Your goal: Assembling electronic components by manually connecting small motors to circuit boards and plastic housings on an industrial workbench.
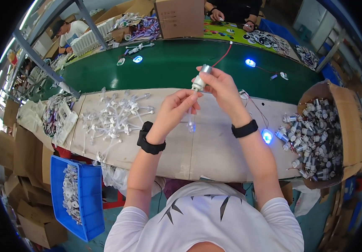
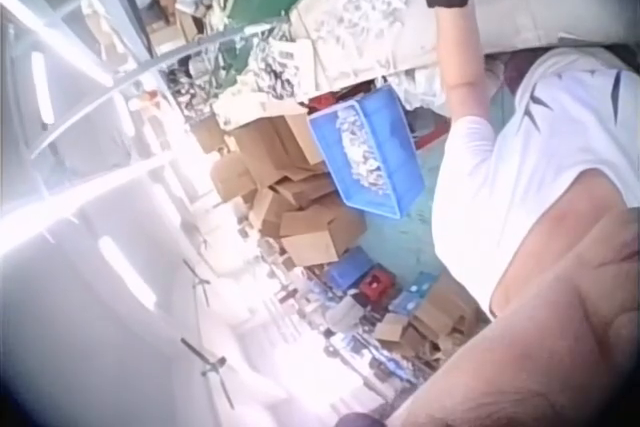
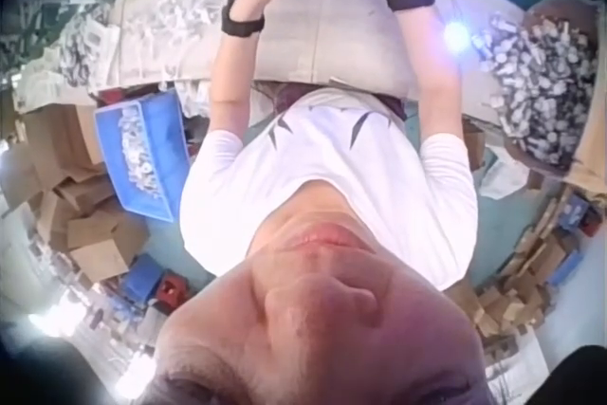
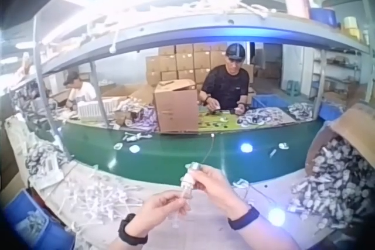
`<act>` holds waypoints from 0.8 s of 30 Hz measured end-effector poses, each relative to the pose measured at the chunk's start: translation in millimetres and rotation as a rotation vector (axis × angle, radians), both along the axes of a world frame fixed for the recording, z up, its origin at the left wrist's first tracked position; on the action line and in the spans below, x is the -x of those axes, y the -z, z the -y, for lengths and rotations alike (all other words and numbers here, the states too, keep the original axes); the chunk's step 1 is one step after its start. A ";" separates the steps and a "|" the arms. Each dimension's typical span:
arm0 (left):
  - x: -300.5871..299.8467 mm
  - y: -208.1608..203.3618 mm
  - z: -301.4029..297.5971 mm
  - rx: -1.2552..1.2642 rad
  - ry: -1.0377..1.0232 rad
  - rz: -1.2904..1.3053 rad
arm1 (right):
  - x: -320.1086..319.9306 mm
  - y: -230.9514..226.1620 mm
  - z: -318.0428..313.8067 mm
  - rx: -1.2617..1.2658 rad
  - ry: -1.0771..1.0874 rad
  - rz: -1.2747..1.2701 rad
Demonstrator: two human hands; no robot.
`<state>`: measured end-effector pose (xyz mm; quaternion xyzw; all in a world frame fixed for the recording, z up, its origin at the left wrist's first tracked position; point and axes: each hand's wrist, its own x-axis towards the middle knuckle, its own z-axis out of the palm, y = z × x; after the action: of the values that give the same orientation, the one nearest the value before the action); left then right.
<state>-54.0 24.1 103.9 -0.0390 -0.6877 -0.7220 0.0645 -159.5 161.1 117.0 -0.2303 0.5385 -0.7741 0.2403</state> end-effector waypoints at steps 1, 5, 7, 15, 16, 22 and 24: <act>-1.2 1.1 -1.1 0.009 -0.049 -0.026 | -2.3 7.9 -0.2 0.001 -0.009 -0.085; -6.0 15.9 -5.1 -0.041 -0.110 -0.054 | -17.8 14.1 -1.6 0.026 -0.021 -0.169; -9.3 18.7 -9.8 -0.023 -0.178 -0.090 | -22.6 18.3 -2.7 0.079 -0.021 -0.139; -20.9 28.6 -37.6 0.071 -0.294 -0.077 | -51.5 35.1 0.2 0.396 0.125 0.147; -21.9 27.8 -40.4 0.087 -0.304 -0.069 | -52.8 38.5 0.2 0.407 0.156 0.174; -25.9 30.7 -38.1 0.083 -0.213 -0.025 | -56.7 45.0 -3.5 0.373 0.240 0.057; -24.3 33.6 -41.5 0.091 -0.234 -0.034 | -57.4 46.7 -4.5 0.382 0.235 0.068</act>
<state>-29.7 65.6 70.3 0.0262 -0.7186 -0.6767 0.1583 -102.1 165.6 70.3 -0.1813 0.3971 -0.8919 0.1186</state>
